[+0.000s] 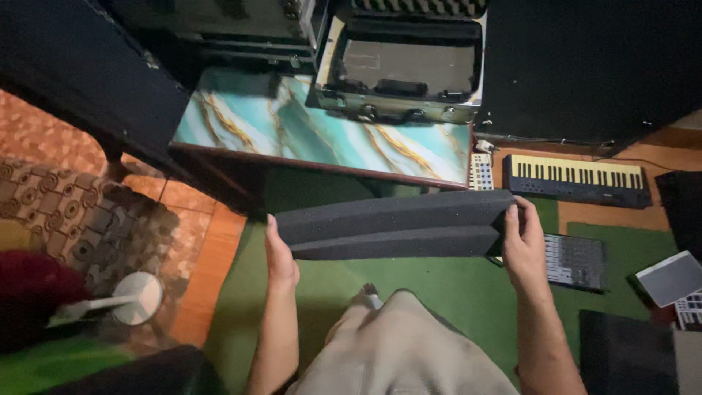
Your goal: The person opens an equipment case, places a long foam piece inside, and then adds two cylindrical foam covers.
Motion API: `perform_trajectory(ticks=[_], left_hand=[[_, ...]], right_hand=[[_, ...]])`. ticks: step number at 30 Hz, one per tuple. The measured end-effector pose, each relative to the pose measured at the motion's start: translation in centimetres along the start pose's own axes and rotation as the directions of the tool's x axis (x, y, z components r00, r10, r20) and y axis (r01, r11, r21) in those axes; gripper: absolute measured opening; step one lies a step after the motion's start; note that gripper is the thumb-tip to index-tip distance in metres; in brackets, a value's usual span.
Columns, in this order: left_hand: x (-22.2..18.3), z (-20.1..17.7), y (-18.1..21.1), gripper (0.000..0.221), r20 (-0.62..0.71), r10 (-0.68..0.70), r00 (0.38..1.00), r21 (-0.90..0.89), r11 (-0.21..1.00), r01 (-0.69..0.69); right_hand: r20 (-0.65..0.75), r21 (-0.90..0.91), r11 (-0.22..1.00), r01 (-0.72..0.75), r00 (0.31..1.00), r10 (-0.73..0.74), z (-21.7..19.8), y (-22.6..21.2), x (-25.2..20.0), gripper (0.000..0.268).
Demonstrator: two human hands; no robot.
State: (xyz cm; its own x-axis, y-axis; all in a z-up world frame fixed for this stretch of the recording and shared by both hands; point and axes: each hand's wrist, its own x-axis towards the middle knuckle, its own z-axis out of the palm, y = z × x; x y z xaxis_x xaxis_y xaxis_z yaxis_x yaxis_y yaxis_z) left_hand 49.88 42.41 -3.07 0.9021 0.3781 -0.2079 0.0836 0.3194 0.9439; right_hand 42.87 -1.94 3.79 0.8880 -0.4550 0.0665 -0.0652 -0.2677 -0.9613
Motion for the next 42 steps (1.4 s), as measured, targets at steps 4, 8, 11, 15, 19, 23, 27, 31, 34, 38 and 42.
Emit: perform_trajectory(ticks=[4, 8, 11, 15, 19, 23, 27, 31, 34, 38, 42], left_hand=[[3.9, -0.4, 1.8, 0.073, 0.079, 0.017, 0.997, -0.016, 1.0, -0.016], [7.1, -0.2, 2.9, 0.072, 0.148, -0.088, 0.985, -0.066, 0.993, 0.099], [9.5, 0.8, 3.0, 0.073, 0.079, -0.001, 0.997, 0.034, 0.999, -0.001], [10.6, 2.0, 3.3, 0.082, 0.139, -0.009, 0.99, 0.079, 0.997, -0.002], [12.6, 3.5, 2.6, 0.085, 0.069, -0.072, 0.995, 0.199, 0.978, 0.057], [14.8, 5.0, 1.5, 0.085, 0.099, 0.012, 0.995, 0.296, 0.954, -0.041], [17.3, 7.7, 1.2, 0.083, 0.0, -0.041, 0.999, 0.345, 0.938, 0.039], [19.1, 11.6, 1.3, 0.08, -0.075, -0.1, 0.992, 0.354, 0.928, 0.12], [20.5, 14.3, 1.0, 0.081, -0.028, -0.046, 0.999, 0.319, 0.946, 0.052], [22.3, 16.8, 0.4, 0.083, -0.048, -0.123, 0.991, 0.295, 0.946, 0.131], [24.3, 18.8, 0.0, 0.086, -0.02, -0.073, 0.997, 0.32, 0.945, 0.075]], right_hand=[[-0.014, 0.076, 0.997, 0.023, 1.0, -0.022, 3.5, -0.4, 1.0, 0.034], [-0.063, 0.061, 0.998, -0.015, 0.998, 0.018, 5.6, -0.2, 1.9, 0.032], [-0.087, 0.072, 0.997, 0.005, 0.996, 0.001, 6.8, 0.3, 2.8, 0.031], [-0.107, 0.148, 0.989, 0.023, 0.994, -0.007, 7.7, 1.9, 5.3, 0.03], [-0.144, 0.03, 1.0, 0.007, 0.99, -0.003, 8.2, 2.7, 7.6, 0.029], [-0.126, 0.074, 0.997, -0.007, 0.992, 0.017, 8.9, 3.5, 11.2, 0.029], [-0.102, 0.108, 0.994, 0.002, 0.995, 0.009, 9.6, 3.8, 15.9, 0.034], [-0.061, 0.022, 1.0, 0.021, 0.998, -0.019, 9.4, 4.0, 21.1, 0.032], [-0.041, -0.014, 0.996, 0.084, 0.996, -0.084, 9.1, 3.6, 24.6, 0.032], [-0.038, -0.021, 0.999, 0.036, 0.999, -0.037, 9.1, 2.8, 27.4, 0.032], [-0.037, -0.027, 0.999, 0.041, 0.998, -0.042, 9.3, 3.0, 29.1, 0.034]])
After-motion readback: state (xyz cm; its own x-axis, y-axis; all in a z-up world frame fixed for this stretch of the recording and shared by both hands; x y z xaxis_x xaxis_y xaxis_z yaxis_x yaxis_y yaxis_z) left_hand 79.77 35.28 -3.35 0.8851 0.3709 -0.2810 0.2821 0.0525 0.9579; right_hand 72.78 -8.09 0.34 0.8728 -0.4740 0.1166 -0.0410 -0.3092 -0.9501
